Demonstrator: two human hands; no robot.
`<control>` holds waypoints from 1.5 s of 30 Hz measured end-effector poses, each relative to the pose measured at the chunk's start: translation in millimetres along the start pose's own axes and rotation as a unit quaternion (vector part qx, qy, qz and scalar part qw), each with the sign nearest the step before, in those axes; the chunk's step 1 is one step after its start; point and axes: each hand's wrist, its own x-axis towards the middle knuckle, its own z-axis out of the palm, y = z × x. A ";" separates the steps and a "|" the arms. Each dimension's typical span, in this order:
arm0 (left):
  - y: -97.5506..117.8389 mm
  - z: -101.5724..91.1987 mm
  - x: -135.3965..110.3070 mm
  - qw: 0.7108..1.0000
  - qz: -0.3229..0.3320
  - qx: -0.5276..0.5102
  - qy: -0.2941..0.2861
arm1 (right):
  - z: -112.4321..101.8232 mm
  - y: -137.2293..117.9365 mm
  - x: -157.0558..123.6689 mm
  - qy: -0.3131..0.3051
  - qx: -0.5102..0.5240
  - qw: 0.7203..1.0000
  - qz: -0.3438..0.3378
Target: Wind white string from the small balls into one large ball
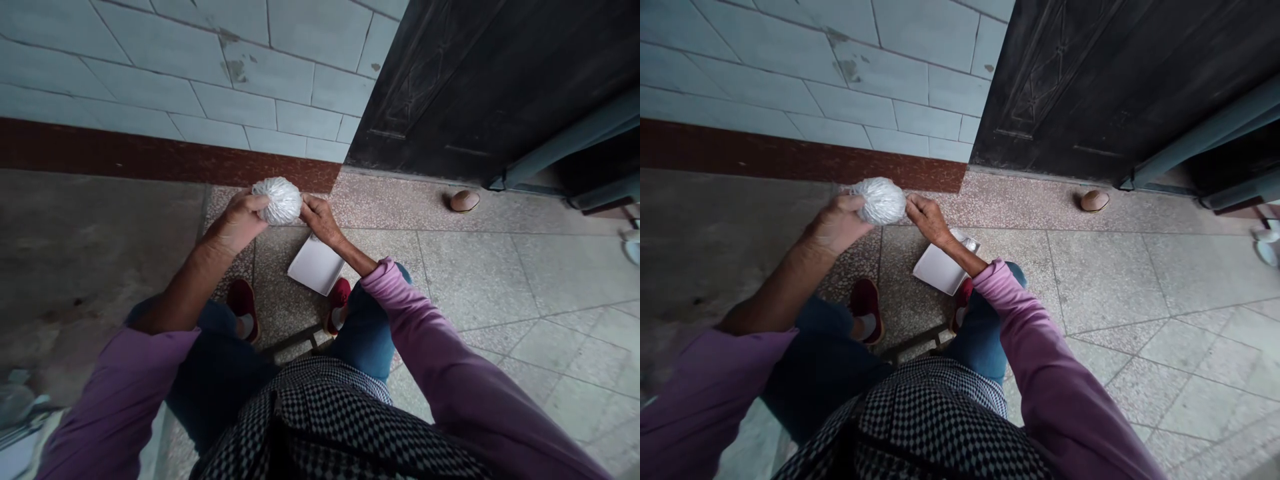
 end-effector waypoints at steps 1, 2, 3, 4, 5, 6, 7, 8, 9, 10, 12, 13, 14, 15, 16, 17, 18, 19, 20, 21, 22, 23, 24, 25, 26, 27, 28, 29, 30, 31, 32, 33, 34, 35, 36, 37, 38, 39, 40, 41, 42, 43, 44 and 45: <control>1.0 -0.4 2.6 1.000 0.009 0.001 0.021 | 5.3 -0.5 -2.8 -0.016 -0.011 1.000 -0.009; 1.9 -2.2 5.3 0.999 0.017 0.008 0.043 | 9.3 -1.8 -6.8 -0.043 -0.023 0.999 -0.017; 2.5 -5.2 8.1 0.997 0.024 0.023 0.068 | 11.9 -3.8 -11.6 -0.072 -0.035 0.996 -0.025; 2.8 -9.1 10.9 0.994 0.034 0.046 0.095 | 13.2 -6.6 -16.9 -0.103 -0.046 0.993 -0.033; 2.7 -13.4 13.5 0.988 0.046 0.080 0.123 | 13.2 -10.0 -22.1 -0.132 -0.056 0.989 -0.041; 2.5 -17.7 15.7 0.979 0.058 0.125 0.149 | 11.7 -13.9 -26.7 -0.157 -0.064 0.984 -0.049; 2.3 -21.5 17.3 0.968 0.067 0.176 0.167 | 8.6 -18.1 -30.1 -0.177 -0.067 0.980 -0.057; 2.2 -24.5 18.1 0.955 0.071 0.228 0.178 | 4.0 -22.4 -32.1 -0.189 -0.065 0.978 -0.063; 2.3 -26.5 18.1 0.942 0.068 0.276 0.181 | -2.1 -26.5 -32.5 -0.187 -0.061 0.978 -0.067; 2.6 -27.4 17.4 0.931 0.058 0.316 0.174 | -9.2 -30.1 -31.4 -0.176 -0.055 0.980 -0.070; 3.6 -26.2 14.0 0.920 0.024 0.367 0.137 | -25.0 -35.0 -26.5 -0.122 -0.046 0.989 -0.074; 3.9 -24.4 11.8 0.918 0.008 0.382 0.111 | -32.5 -36.2 -23.6 -0.089 -0.048 0.992 -0.072; 4.0 -22.0 9.7 0.917 -0.004 0.391 0.082 | -39.0 -36.4 -21.0 -0.059 -0.056 0.994 -0.067; 3.7 -19.2 7.8 0.917 -0.014 0.394 0.051 | -44.1 -35.7 -19.0 -0.036 -0.069 0.995 -0.062; 3.0 -16.3 6.4 0.919 -0.022 0.393 0.022 | -47.8 -34.4 -17.7 -0.022 -0.084 0.995 -0.056; 1.9 -13.5 5.4 0.922 -0.032 0.387 -0.004 | -50.0 -32.4 -17.2 -0.016 -0.100 0.993 -0.052; 0.4 -11.1 4.8 0.924 -0.044 0.378 -0.030 | -51.1 -29.9 -17.2 -0.018 -0.116 0.992 -0.052; -1.3 -9.2 4.6 0.927 -0.057 0.367 -0.054 | -51.3 -27.2 -17.5 -0.024 -0.128 0.990 -0.054; -3.1 -8.1 4.7 0.930 -0.070 0.354 -0.074 | -51.0 -24.4 -17.8 -0.032 -0.138 0.988 -0.055; -5.0 -7.7 4.8 0.934 -0.080 0.337 -0.088 | -50.4 -21.4 -17.6 -0.040 -0.143 0.987 -0.055; -6.9 -8.1 5.0 0.940 -0.085 0.314 -0.097 | -49.8 -18.4 -16.8 -0.045 -0.142 0.987 -0.055; -8.8 -9.0 5.0 0.949 -0.085 0.286 -0.102 | -49.1 -15.3 -15.2 -0.044 -0.136 0.988 -0.054; -10.5 -10.4 5.0 0.959 -0.080 0.250 -0.103 | -48.2 -12.3 -12.7 -0.038 -0.123 0.990 -0.052; -11.9 -11.7 5.0 0.970 -0.073 0.211 -0.102 | -47.2 -9.1 -9.4 -0.030 -0.107 0.993 -0.050; -13.1 -12.7 5.1 0.978 -0.065 0.170 -0.098 | -45.8 -6.0 -5.5 -0.021 -0.091 0.995 -0.046; -13.8 -13.2 5.3 0.985 -0.058 0.132 -0.093 | -44.1 -2.9 -1.4 -0.012 -0.076 0.996 -0.041; -14.1 -12.8 5.6 0.990 -0.054 0.099 -0.086 | -42.1 0.2 2.8 -0.006 -0.067 0.997 -0.035; -13.8 -11.5 6.1 0.993 -0.052 0.072 -0.077 | -39.8 3.2 6.6 -0.005 -0.062 0.998 -0.031; -13.0 -9.5 6.7 0.995 -0.051 0.052 -0.066 | -37.3 6.0 9.8 -0.007 -0.063 0.998 -0.028; -11.6 -6.9 7.5 0.996 -0.051 0.039 -0.055 | -34.7 8.4 12.1 -0.012 -0.070 0.997 -0.026; -9.6 -4.3 8.4 0.998 -0.049 0.030 -0.040 | -31.9 10.3 13.3 -0.019 -0.081 0.996 -0.024; -7.3 -2.0 9.4 0.998 -0.044 0.026 -0.022 | -29.2 11.6 13.3 -0.029 -0.095 0.995 -0.021; -4.8 -0.6 10.6 0.999 -0.038 0.025 -0.003 | -26.4 12.1 11.9 -0.043 -0.108 0.993 -0.019; -2.5 -0.3 11.9 0.999 -0.031 0.027 0.016 | -23.5 11.8 9.4 -0.060 -0.119 0.991 -0.019; -0.5 -1.5 13.4 0.999 -0.023 0.031 0.035 | -20.6 10.5 5.7 -0.083 -0.125 0.988 -0.023; 0.8 -4.1 15.1 0.998 -0.014 0.036 0.054 | -17.7 8.2 1.2 -0.107 -0.126 0.986 -0.029; 1.2 -7.9 17.0 0.996 -0.006 0.043 0.072 | -15.0 5.0 -3.9 -0.132 -0.122 0.983 -0.036; 0.7 -12.5 19.0 0.994 0.002 0.056 0.090 | -12.6 0.9 -9.1 -0.157 -0.116 0.980 -0.043; -0.7 -17.3 21.0 0.991 0.012 0.076 0.110 | -10.7 -3.8 -14.1 -0.179 -0.108 0.977 -0.045; -2.7 -21.7 22.6 0.986 0.023 0.104 0.129 | -9.7 -9.1 -18.6 -0.196 -0.100 0.975 -0.043; -5.0 -25.3 23.7 0.979 0.031 0.140 0.144 | -9.7 -14.7 -22.3 -0.206 -0.092 0.974 -0.036; -7.2 -27.5 24.2 0.971 0.036 0.178 0.153 | -10.8 -20.3 -25.1 -0.209 -0.083 0.974 -0.028; -9.2 -28.3 23.9 0.964 0.036 0.213 0.156 | -13.1 -25.8 -26.9 -0.206 -0.072 0.976 -0.023; -10.6 -27.5 23.1 0.958 0.031 0.241 0.153 | -16.5 -30.9 -27.8 -0.196 -0.059 0.979 -0.020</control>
